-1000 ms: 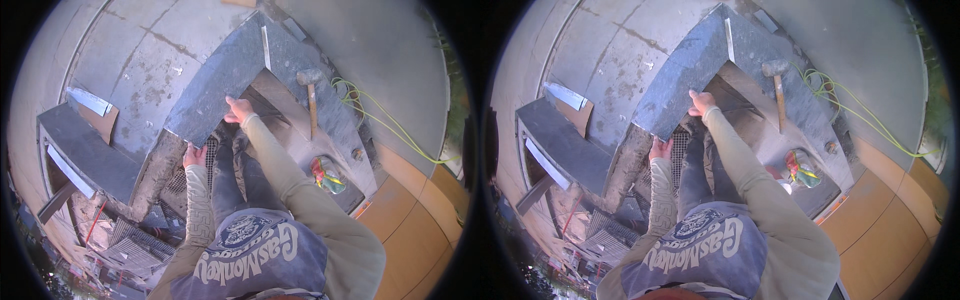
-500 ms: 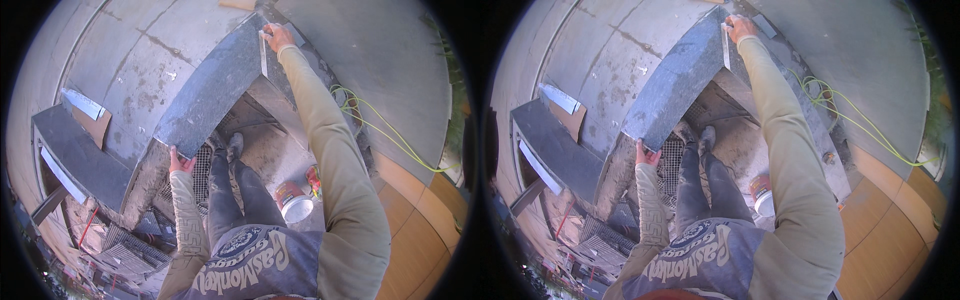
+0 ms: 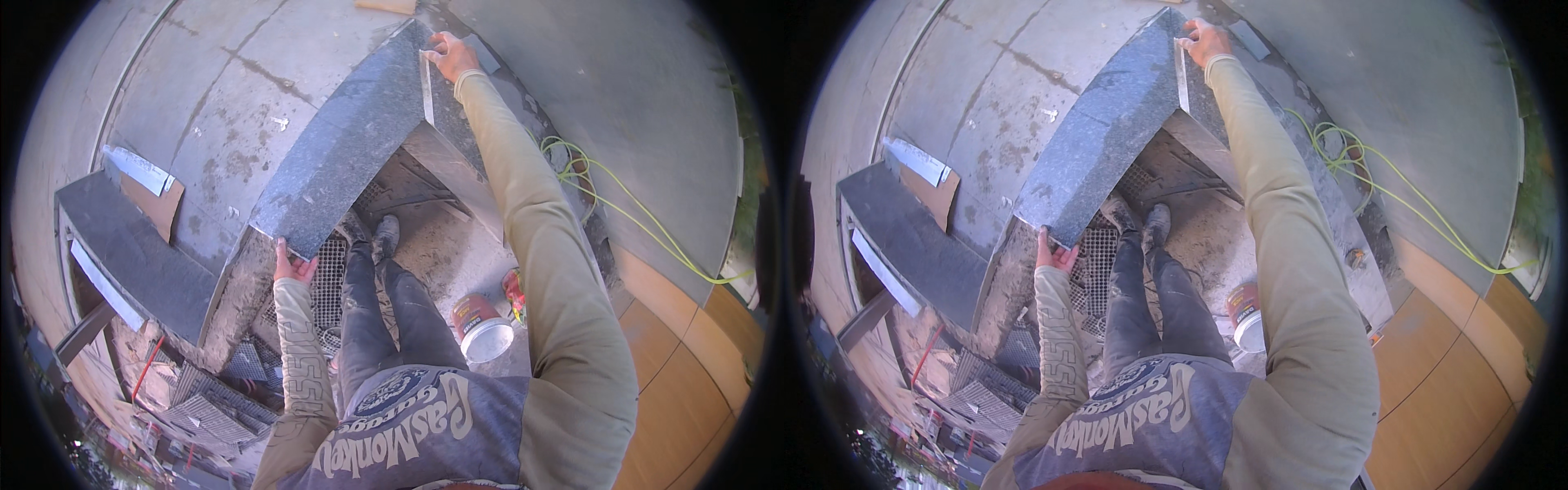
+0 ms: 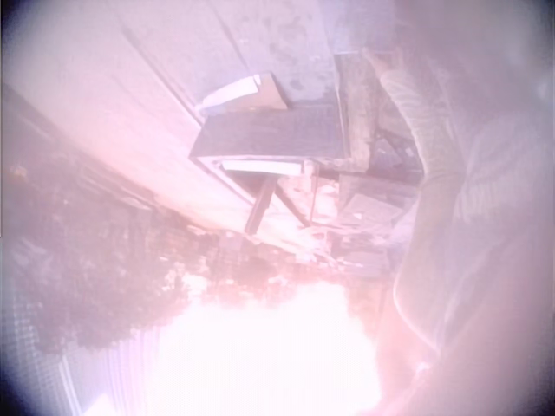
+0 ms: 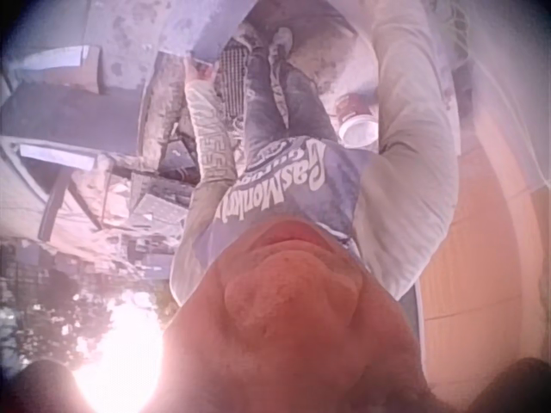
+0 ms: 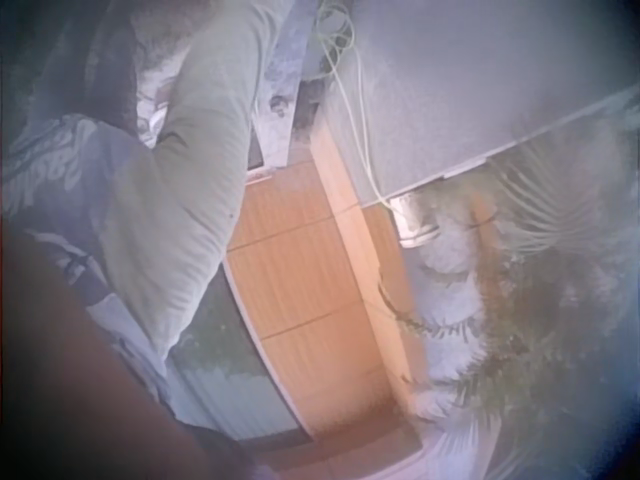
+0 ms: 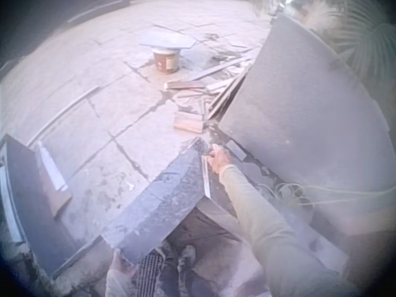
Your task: The person scoops cement with a trowel and spreads it onto a board. They then place a dark rectangular tile onto a cemented ledge, tap it with a hammer to level it, and adjust its position. The person repeats the process of applying cement and setting tiles along the ledge.
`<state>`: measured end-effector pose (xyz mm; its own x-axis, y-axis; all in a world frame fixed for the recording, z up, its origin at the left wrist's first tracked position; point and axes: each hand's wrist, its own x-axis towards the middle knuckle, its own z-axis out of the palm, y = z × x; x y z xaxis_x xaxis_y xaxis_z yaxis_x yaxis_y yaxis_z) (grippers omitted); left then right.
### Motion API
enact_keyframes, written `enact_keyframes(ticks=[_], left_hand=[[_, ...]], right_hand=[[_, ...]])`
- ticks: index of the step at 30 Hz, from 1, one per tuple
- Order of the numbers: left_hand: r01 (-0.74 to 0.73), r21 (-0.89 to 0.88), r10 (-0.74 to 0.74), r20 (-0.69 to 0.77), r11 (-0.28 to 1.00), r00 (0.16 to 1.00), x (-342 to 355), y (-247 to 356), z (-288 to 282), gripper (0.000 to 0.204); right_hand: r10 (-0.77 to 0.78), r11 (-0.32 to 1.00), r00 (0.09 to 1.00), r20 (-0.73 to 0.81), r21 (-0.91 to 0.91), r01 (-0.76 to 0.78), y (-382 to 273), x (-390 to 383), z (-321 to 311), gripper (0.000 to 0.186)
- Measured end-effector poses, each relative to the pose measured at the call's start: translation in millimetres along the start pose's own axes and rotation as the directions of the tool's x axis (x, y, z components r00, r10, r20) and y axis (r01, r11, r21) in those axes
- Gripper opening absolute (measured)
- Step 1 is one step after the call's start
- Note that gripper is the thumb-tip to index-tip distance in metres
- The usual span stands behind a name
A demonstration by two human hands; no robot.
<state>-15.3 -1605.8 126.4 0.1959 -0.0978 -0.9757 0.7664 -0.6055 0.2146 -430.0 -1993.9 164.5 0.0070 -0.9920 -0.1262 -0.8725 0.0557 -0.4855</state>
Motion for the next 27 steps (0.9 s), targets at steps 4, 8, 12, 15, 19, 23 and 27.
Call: enact_keyframes(ticks=[4, 8, 12, 15, 19, 23, 27], left_hand=[[0.008, -0.004, -0.008, -0.009, 1.000, 1.000, -3, 1, 2, 0.077], [0.004, 0.010, -0.004, -0.013, 1.000, 1.000, -1, 1, 0, 0.079], [0.002, 0.016, -0.002, -0.010, 1.000, 1.000, 2, 0, 3, 0.078], [0.000, 0.015, 0.000, 0.003, 1.000, 1.000, 2, 1, -3, 0.077], [0.011, 0.008, -0.011, 0.010, 1.000, 1.000, 11, 1, -8, 0.077], [0.002, 0.053, -0.002, 0.001, 0.999, 1.000, 11, -6, -1, 0.075], [0.015, 0.093, -0.019, 0.041, 0.996, 0.999, 26, 0, -14, 0.074]], right_hand=[[-0.246, 0.944, 0.969, -0.030, -0.233, 0.232, -2, 1, 2, 0.028], [-0.151, 0.937, 0.989, 0.003, -0.317, 0.144, -9, -6, 11, 0.032], [-0.066, 0.983, 0.978, 0.196, -0.157, 0.098, -7, -29, 0, 0.034], [-0.091, 0.995, 0.945, 0.315, 0.054, 0.078, -9, -98, -18, 0.033], [-0.045, 0.959, 0.937, 0.346, 0.278, -0.057, -17, -242, -48, 0.023], [0.010, 0.921, 0.785, 0.620, 0.301, -0.249, 6, -376, -47, 0.020], [0.246, 0.969, 0.680, 0.691, -0.158, -0.190, 31, -434, -11, 0.023]])
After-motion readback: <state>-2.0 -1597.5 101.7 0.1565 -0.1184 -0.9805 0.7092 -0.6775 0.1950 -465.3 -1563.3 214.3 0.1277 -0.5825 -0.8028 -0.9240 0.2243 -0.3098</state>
